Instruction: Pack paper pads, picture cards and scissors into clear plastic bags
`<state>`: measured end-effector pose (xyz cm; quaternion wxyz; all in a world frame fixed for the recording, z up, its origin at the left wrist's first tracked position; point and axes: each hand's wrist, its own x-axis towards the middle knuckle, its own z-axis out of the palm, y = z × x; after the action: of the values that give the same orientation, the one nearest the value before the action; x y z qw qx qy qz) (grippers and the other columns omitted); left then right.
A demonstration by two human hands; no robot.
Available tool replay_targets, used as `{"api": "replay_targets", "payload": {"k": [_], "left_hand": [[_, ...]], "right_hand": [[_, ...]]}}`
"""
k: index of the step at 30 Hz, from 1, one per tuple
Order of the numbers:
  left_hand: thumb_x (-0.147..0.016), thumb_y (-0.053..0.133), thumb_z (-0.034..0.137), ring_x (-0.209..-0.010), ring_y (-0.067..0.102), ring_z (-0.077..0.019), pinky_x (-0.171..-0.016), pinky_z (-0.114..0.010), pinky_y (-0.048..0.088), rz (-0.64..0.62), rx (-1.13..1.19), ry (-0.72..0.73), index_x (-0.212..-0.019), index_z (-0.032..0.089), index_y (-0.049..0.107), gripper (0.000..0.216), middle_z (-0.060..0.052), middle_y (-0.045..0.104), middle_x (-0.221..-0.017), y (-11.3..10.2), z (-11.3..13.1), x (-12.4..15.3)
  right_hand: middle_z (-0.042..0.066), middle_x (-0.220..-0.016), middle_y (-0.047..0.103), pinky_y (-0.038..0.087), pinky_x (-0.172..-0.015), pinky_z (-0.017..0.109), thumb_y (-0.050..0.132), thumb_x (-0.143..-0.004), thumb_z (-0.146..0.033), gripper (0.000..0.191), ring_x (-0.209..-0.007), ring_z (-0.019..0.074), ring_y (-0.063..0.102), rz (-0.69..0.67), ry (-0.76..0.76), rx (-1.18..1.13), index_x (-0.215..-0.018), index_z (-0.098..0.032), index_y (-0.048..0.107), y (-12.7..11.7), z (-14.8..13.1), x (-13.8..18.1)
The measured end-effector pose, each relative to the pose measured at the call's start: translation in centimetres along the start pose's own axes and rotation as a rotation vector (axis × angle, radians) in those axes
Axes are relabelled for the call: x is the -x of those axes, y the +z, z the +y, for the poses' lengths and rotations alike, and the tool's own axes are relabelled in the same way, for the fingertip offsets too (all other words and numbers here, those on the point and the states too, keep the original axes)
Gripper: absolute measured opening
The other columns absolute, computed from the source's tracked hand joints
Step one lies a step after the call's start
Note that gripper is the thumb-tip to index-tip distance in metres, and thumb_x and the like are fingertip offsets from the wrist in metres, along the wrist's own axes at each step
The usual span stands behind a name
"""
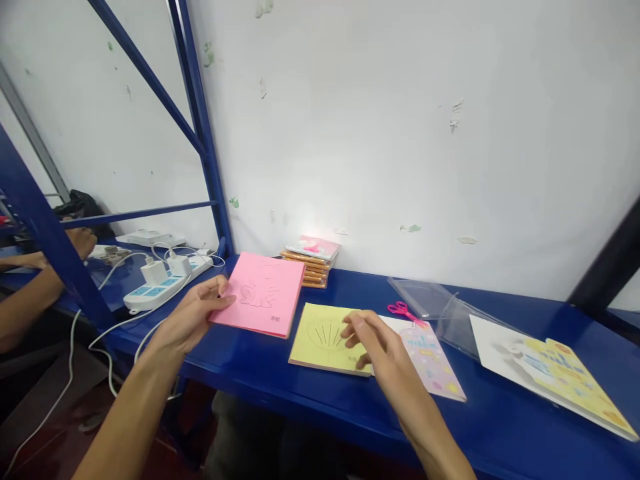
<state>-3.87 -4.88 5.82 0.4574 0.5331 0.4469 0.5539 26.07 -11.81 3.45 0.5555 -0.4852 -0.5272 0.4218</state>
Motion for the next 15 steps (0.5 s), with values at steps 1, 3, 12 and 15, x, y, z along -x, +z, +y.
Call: {"api": "replay_targets", "payload": {"k": [1,3,12,15], "left_hand": [[-0.063,0.074,0.022,-0.057,0.050,-0.0085,-0.051,-0.019,0.036,-0.020,0.036,0.011,-0.071,0.022,0.038,0.037,0.008,0.050,-0.070,0.8,0.0,0.3],[-0.066,0.074,0.021,-0.063,0.055,-0.0087,-0.054,-0.018,0.040,-0.064,0.099,0.041,-0.076,0.023,0.039,0.036,0.007,0.054,-0.077,2.9,-0.6,0.8],[-0.089,0.071,0.027,-0.115,0.068,-0.0280,-0.093,-0.040,0.054,-0.283,0.328,0.209,-0.157,0.034,0.014,0.089,-0.015,0.061,-0.138,10.5,-4.5,2.3],[-0.091,0.066,0.024,-0.125,0.063,-0.0307,-0.102,-0.042,0.050,-0.271,0.198,0.249,-0.147,0.024,0.040,0.062,-0.015,0.065,-0.135,10.4,-5.4,2.0]], "right_hand": [[0.008,-0.099,0.073,0.056,-0.072,0.032,0.061,-0.089,-0.067,0.044,-0.095,0.0257,0.068,0.002,0.009,0.006,-0.102,-0.026,0.072,0.3,0.3,-0.2],[0.009,-0.119,0.074,0.055,-0.095,0.043,0.064,-0.087,-0.067,0.055,-0.114,0.0309,0.068,0.005,0.061,0.010,-0.127,-0.031,0.066,0.8,0.8,-0.4],[0.011,-0.134,0.070,0.048,-0.109,0.049,0.070,-0.086,-0.060,0.062,-0.126,0.0349,0.062,0.017,-0.111,0.038,-0.138,-0.026,0.060,-0.4,2.4,-2.4],[0.011,-0.132,0.070,0.048,-0.109,0.049,0.070,-0.085,-0.060,0.057,-0.127,0.0360,0.061,0.024,-0.167,0.087,-0.131,-0.026,0.064,-0.9,2.9,-2.7]]}}
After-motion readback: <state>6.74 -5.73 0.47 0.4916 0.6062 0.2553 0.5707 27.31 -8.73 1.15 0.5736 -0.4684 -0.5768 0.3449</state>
